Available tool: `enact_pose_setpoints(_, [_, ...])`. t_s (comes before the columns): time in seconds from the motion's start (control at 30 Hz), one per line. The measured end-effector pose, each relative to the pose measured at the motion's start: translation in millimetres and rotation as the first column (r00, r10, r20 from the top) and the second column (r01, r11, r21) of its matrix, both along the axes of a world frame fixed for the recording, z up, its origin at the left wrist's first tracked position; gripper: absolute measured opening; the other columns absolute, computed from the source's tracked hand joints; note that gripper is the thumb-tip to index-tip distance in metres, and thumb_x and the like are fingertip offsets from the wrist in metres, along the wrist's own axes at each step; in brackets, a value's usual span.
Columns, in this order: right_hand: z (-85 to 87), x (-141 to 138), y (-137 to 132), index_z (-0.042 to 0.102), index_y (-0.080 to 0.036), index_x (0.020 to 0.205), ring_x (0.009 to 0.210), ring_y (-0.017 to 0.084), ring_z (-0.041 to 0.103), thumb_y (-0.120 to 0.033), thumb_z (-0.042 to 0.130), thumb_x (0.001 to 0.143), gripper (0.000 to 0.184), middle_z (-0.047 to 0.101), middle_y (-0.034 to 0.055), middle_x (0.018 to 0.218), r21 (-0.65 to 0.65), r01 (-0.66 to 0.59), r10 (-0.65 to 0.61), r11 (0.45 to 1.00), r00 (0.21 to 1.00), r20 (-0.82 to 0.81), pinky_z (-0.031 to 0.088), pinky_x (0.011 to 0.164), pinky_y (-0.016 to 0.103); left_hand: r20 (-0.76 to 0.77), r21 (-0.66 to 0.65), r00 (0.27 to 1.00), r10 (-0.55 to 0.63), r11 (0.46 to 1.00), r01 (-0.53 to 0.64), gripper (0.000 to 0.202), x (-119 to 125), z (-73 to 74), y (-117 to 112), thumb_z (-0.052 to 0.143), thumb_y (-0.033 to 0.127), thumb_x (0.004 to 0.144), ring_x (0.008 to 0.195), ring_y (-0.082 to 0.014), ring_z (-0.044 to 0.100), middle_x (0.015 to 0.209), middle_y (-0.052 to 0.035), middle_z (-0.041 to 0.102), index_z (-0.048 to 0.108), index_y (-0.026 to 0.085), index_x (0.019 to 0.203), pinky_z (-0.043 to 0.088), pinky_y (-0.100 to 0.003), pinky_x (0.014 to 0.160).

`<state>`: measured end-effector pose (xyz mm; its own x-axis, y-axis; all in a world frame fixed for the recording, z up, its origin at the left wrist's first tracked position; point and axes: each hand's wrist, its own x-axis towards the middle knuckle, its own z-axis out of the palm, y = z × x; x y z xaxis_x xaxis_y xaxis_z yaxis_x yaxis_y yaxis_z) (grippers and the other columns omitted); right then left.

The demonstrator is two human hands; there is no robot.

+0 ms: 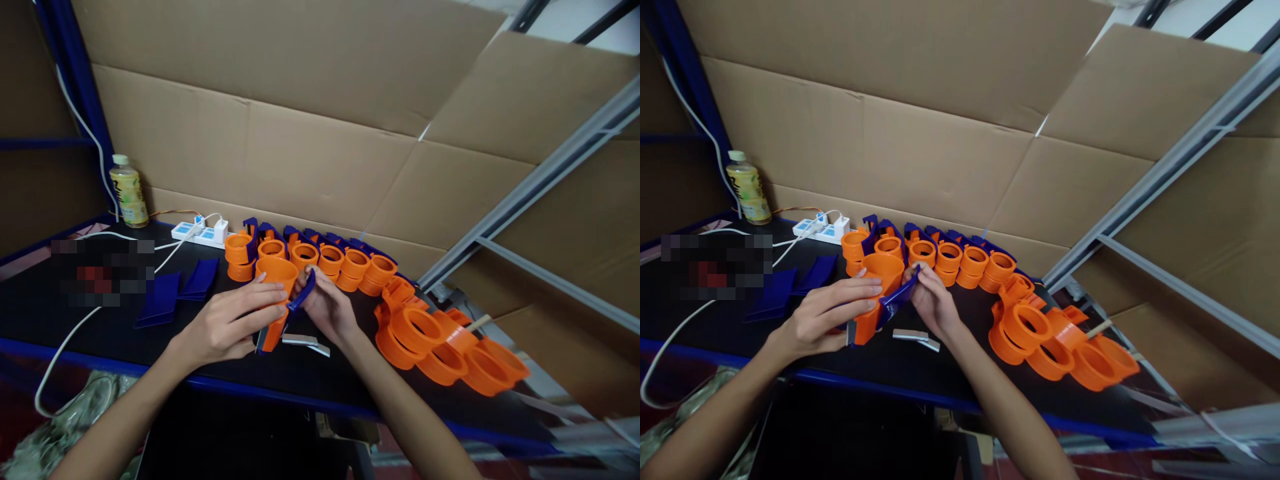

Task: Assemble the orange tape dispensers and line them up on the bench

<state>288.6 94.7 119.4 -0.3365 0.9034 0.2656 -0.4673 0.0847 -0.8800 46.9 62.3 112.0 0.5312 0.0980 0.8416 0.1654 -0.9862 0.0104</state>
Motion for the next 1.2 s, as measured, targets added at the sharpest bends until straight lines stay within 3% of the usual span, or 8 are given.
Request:
enact_pose_setpoints(0.07, [9.4, 7.2, -1.1, 0.066, -0.027, 0.108, 0.093, 0.021, 0.058, -0.046, 0.067, 0.085, 0.030, 0.061, 0.0042, 0.099, 0.166, 0.058, -0.075, 0.984, 0.993, 0.096, 0.049, 0.089, 0.036, -0.027, -0.002, 1.000, 0.003, 1.000, -0.003, 0.058, -0.7, 2.3, -2.0, 0.058, 0.011, 0.091, 0.139, -0.0316, 0.052, 0.141, -0.0212, 0.061, 0.047, 0.013, 0.148, 0.047, -0.057, 0.113])
enact_pose_setpoints(0.13, [16.2, 14.1, -3.1, 0.070, -0.026, 0.103, 0.098, 0.024, 0.057, -0.049, 0.070, 0.084, 0.030, 0.062, 0.0060, 0.100, 0.370, 0.062, -0.161, 0.927, 0.957, 0.242, 0.047, 0.094, 0.040, -0.058, -0.012, 0.998, 0.014, 1.000, -0.015, 0.055, 0.3, 3.7, -3.9, 0.054, 0.007, 0.091, 0.139, -0.0305, 0.052, 0.140, -0.0210, 0.062, 0.049, 0.013, 0.146, 0.045, -0.057, 0.114])
enact_pose_setpoints(0.2, [19.6, 19.0, -5.7, 0.074, -0.024, 0.091, 0.096, 0.025, 0.057, -0.047, 0.074, 0.084, 0.024, 0.063, 0.0065, 0.094, 0.521, -0.026, -0.209, 0.853, 0.899, 0.386, 0.045, 0.093, 0.041, -0.085, -0.020, 0.996, 0.031, 0.999, -0.033, 0.052, 2.5, 4.0, -5.1, 0.052, 0.005, 0.092, 0.138, -0.0293, 0.053, 0.139, -0.0203, 0.063, 0.050, 0.013, 0.143, 0.044, -0.056, 0.115])
enact_pose_setpoints(0.27, [20.2, 21.0, -8.1, 0.074, -0.024, 0.086, 0.091, 0.024, 0.057, -0.043, 0.077, 0.083, 0.020, 0.065, 0.0059, 0.089, 0.581, -0.115, -0.216, 0.806, 0.856, 0.470, 0.045, 0.089, 0.041, -0.105, -0.019, 0.993, 0.048, 0.999, -0.050, 0.049, 5.3, 3.6, -5.7, 0.052, 0.005, 0.093, 0.138, -0.0284, 0.054, 0.138, -0.0198, 0.064, 0.052, 0.014, 0.142, 0.044, -0.054, 0.116])
enact_pose_setpoints(0.5, [14.6, 16.1, -9.8, 0.073, -0.024, 0.081, 0.083, 0.021, 0.056, -0.047, 0.078, 0.083, 0.024, 0.064, 0.0031, 0.080, 0.596, -0.077, -0.258, 0.800, 0.852, 0.456, 0.044, 0.082, 0.038, -0.075, -0.033, 0.997, 0.019, 0.999, -0.021, 0.045, 10.6, 5.2, -9.6, 0.052, 0.007, 0.095, 0.137, -0.0296, 0.054, 0.134, -0.0192, 0.067, 0.054, 0.014, 0.139, 0.043, -0.057, 0.116])
enact_pose_setpoints(0.83, [7.0, 10.6, -8.2, 0.072, -0.024, 0.077, 0.080, 0.022, 0.055, -0.052, 0.078, 0.082, 0.029, 0.062, 0.0027, 0.076, 0.604, -0.010, -0.285, 0.797, 0.876, 0.389, 0.043, 0.079, 0.038, -0.097, -0.123, 0.995, 0.019, 0.992, -0.031, 0.061, 4.9, 11.9, -12.9, 0.053, -0.002, 0.082, 0.138, -0.0285, 0.054, 0.141, -0.0181, 0.061, 0.052, 0.015, 0.140, 0.047, -0.051, 0.114])
enact_pose_setpoints(1.03, [4.6, 7.0, -10.1, 0.072, -0.025, 0.077, 0.080, 0.023, 0.054, -0.059, 0.077, 0.080, 0.034, 0.060, 0.0032, 0.076, 0.554, -0.012, -0.275, 0.833, 0.859, 0.433, 0.044, 0.079, 0.039, -0.179, -0.156, 0.983, 0.030, 0.986, -0.058, 0.071, 1.3, 14.0, -15.3, 0.047, -0.006, 0.072, 0.139, -0.0288, 0.052, 0.144, -0.0182, 0.059, 0.052, 0.013, 0.140, 0.044, -0.052, 0.116])
enact_pose_setpoints(1.2, [2.7, 6.6, -8.4, 0.071, -0.024, 0.076, 0.080, 0.022, 0.054, -0.058, 0.077, 0.079, 0.035, 0.060, 0.0027, 0.075, 0.525, -0.016, -0.258, 0.851, 0.858, 0.444, 0.044, 0.078, 0.038, -0.182, -0.171, 0.983, 0.030, 0.983, -0.062, 0.073, 0.7, 15.7, -16.6, 0.046, -0.007, 0.071, 0.139, -0.0289, 0.052, 0.146, -0.0173, 0.058, 0.052, 0.016, 0.140, 0.045, -0.052, 0.115])
